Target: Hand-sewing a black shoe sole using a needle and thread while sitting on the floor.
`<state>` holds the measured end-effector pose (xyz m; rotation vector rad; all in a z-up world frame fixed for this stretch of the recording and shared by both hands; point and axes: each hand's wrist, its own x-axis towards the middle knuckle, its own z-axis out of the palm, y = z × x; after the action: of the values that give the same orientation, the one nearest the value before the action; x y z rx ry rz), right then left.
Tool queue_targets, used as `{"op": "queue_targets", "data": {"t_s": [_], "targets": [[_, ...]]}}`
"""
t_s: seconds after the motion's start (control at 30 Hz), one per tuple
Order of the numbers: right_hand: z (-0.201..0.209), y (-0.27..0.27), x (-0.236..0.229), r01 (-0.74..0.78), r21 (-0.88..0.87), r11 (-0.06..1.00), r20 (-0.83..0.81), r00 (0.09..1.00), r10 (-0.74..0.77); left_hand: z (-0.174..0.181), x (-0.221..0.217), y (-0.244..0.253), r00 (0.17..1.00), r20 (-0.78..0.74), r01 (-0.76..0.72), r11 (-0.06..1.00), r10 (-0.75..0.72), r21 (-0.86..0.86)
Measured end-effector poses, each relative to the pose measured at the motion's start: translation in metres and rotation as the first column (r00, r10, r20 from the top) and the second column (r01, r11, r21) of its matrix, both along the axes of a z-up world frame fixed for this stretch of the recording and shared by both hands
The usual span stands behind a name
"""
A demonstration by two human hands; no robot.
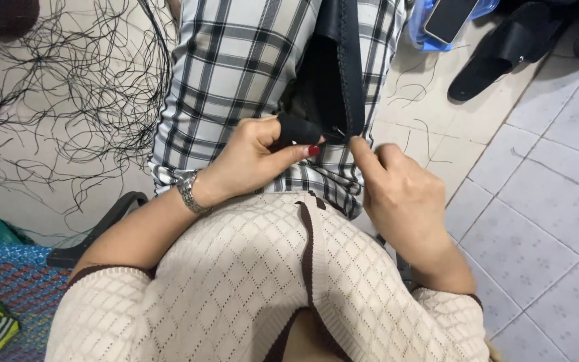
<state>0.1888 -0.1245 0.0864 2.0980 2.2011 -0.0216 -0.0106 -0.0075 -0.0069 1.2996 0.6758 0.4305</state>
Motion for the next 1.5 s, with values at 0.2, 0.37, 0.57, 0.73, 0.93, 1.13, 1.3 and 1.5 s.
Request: {"op": "queue_targets", "data": {"t_s": [0.2,0.37,0.57,0.73,0.93,1.13,1.3,1.5], "targets": [[0.034,-0.014,0.017,0.111,-0.262,0.959,-0.39,0.897,-0.21,-0.012,0.007,0.003,0.999,0.051,-0.028,0.92,0.009,0.391],[-0.056,-0.016,0.016,0.294,-0.063,0.954,-0.954,0.262,-0.144,-0.028,0.016,0.005,0.991,0.126,-0.105,0.878,0.052,0.466],[-0.082,-0.014,0.018,0.261,-0.132,0.956,-0.981,-0.174,-0.088,-0.036,0.019,0.0,0.986,0.121,-0.154,0.877,0.111,0.456],[-0.082,-0.005,0.014,0.209,-0.112,0.971,-0.97,-0.236,-0.061,-0.045,0.012,-0.003,0.99,0.08,-0.136,0.912,0.114,0.388],[-0.103,-0.026,0.027,0.067,-0.158,0.985,-0.925,-0.358,-0.124,-0.045,0.02,-0.002,0.986,0.157,-0.096,0.96,0.056,0.262],[-0.111,-0.027,0.037,0.039,-0.202,0.979,-0.919,-0.352,-0.176,-0.035,0.009,-0.002,0.985,0.162,-0.088,0.987,0.066,0.134],[-0.094,0.0,0.035,-0.038,-0.243,0.969,-0.956,-0.158,-0.246,-0.045,0.006,-0.01,0.994,0.062,-0.107,0.955,0.093,0.276],[-0.092,-0.001,0.013,0.026,-0.219,0.975,-0.929,-0.312,-0.201,-0.005,0.01,0.002,0.985,0.08,-0.161,0.985,0.155,0.066]]}}
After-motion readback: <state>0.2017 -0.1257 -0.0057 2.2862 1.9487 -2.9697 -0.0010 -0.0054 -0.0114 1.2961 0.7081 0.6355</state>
